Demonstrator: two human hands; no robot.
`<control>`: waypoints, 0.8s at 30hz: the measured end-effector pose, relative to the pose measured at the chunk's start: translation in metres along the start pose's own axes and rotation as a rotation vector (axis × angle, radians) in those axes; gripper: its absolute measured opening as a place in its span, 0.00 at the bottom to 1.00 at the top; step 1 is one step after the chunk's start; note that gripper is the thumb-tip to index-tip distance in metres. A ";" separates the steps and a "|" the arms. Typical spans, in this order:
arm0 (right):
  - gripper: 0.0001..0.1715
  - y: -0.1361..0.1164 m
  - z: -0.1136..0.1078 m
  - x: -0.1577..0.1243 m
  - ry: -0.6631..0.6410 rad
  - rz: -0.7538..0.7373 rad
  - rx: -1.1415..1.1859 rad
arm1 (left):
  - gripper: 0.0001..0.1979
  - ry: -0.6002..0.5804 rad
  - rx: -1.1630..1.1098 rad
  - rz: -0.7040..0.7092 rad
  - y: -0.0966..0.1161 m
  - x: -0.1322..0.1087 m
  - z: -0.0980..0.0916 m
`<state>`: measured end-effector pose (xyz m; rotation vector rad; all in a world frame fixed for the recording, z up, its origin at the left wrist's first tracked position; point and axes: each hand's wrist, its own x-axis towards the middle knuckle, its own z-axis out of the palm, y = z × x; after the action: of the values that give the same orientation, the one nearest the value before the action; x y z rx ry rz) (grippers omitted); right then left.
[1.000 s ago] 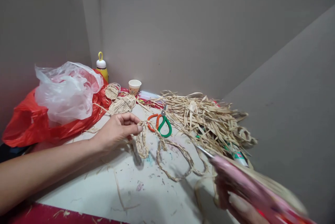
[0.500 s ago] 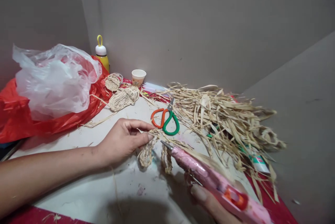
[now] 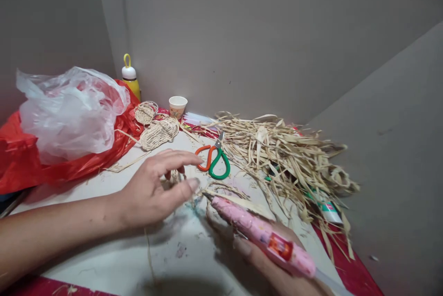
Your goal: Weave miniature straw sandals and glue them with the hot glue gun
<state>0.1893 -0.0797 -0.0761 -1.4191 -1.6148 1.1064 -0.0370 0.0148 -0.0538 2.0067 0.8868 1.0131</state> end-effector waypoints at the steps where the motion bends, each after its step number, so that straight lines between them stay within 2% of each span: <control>1: 0.13 0.000 0.001 0.000 -0.007 -0.008 -0.008 | 0.16 -0.066 0.018 0.061 0.004 0.000 0.001; 3: 0.11 0.000 0.002 0.001 -0.016 -0.039 -0.060 | 0.19 -0.213 0.039 0.145 0.011 0.003 0.004; 5: 0.09 0.000 0.003 0.000 -0.042 -0.101 -0.143 | 0.17 -0.339 0.020 0.140 0.019 0.010 0.009; 9: 0.09 0.002 0.004 -0.001 -0.084 -0.263 -0.341 | 0.11 -0.463 -0.106 -0.118 0.029 0.026 0.018; 12: 0.09 0.010 0.004 -0.001 -0.063 -0.354 -0.438 | 0.12 -0.634 -0.233 -0.335 0.028 0.034 0.023; 15: 0.11 0.019 0.004 -0.001 -0.039 -0.400 -0.520 | 0.12 -0.734 -0.293 -0.416 0.026 0.044 0.022; 17: 0.14 0.024 0.005 -0.001 -0.056 -0.414 -0.559 | 0.09 -0.655 -0.318 -0.363 0.027 0.060 0.017; 18: 0.15 0.026 0.005 -0.001 -0.073 -0.425 -0.568 | 0.07 -0.555 -0.325 -0.303 0.029 0.072 0.014; 19: 0.15 0.027 0.005 -0.001 -0.091 -0.437 -0.566 | 0.05 -0.407 -0.336 -0.223 0.031 0.086 0.010; 20: 0.15 0.028 0.006 -0.002 -0.111 -0.449 -0.554 | 0.04 -0.208 -0.333 -0.138 0.034 0.103 0.008; 21: 0.15 0.028 0.006 -0.002 -0.133 -0.460 -0.537 | 0.06 -0.084 -0.300 -0.064 0.036 0.119 0.007; 22: 0.15 0.029 0.007 -0.002 -0.154 -0.471 -0.518 | 0.08 -0.050 -0.232 -0.006 0.038 0.135 0.008; 24: 0.18 0.029 0.007 -0.003 -0.195 -0.490 -0.487 | 0.10 -0.167 0.092 0.035 0.039 0.161 0.014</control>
<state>0.1942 -0.0825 -0.1059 -1.1140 -2.3276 0.5993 0.0582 0.1215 0.0310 2.1550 0.8237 0.8231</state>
